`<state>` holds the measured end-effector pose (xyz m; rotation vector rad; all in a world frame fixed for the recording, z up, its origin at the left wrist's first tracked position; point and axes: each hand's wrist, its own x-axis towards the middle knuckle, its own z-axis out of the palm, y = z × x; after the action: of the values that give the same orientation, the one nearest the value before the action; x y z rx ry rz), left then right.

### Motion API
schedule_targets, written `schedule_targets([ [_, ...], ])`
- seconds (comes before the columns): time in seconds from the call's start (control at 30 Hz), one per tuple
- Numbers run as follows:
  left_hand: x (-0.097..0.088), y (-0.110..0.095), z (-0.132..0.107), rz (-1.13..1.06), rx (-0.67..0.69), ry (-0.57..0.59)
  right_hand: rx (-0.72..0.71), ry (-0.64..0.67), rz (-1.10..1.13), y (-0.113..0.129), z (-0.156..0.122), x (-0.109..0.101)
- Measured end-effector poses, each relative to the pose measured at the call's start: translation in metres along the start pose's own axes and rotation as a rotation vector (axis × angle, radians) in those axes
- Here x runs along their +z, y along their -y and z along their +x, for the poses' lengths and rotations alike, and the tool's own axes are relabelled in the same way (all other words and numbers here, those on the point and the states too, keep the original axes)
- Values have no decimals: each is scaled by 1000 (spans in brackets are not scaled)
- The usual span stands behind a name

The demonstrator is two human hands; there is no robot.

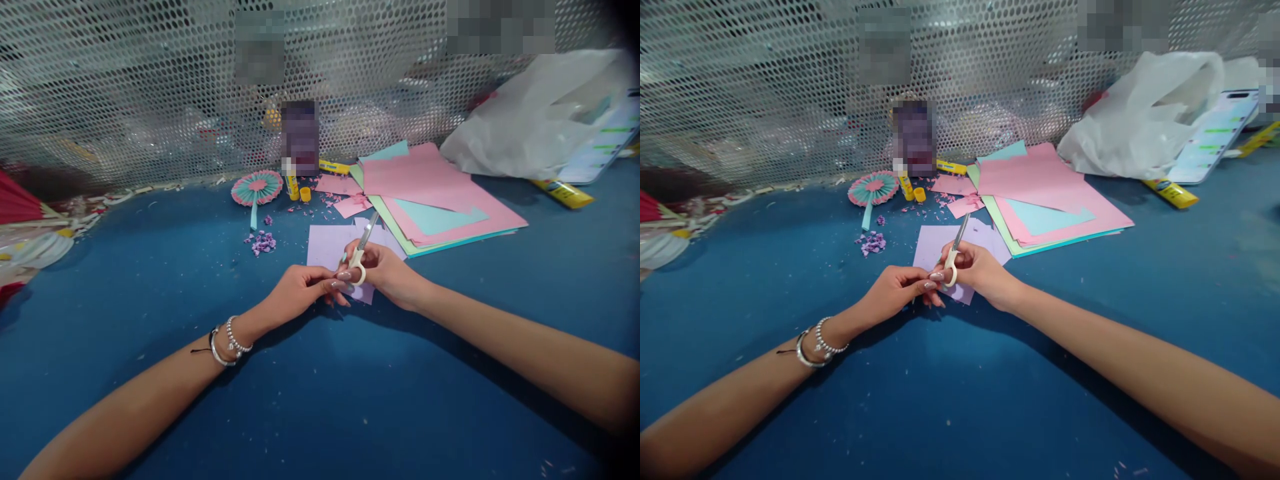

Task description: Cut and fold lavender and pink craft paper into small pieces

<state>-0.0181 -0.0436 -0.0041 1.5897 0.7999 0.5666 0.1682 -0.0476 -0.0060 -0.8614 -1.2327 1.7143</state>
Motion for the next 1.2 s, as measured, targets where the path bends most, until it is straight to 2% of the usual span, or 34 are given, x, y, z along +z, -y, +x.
schedule_targets([
  [0.5, 2, -1, 0, 2, 2, -21, 17, -45, -18, 0, 2, -3],
  [0.7, 5, -4, -2, 85, 19, -69, 1, -70, -17, -2, 2, -3],
  [0.83, 7, -7, -4, 193, 30, -136, -6, -129, 24, -3, 1, -1],
  [0.97, 5, -10, -4, 161, 32, -303, -4, -185, 36, -2, 2, 1],
  [1.07, 3, -13, -2, 89, 22, -416, -16, -174, 11, -1, 2, 3],
  [1.2, 3, -15, -2, 88, -23, -465, -28, -123, -91, -1, 1, 6],
])
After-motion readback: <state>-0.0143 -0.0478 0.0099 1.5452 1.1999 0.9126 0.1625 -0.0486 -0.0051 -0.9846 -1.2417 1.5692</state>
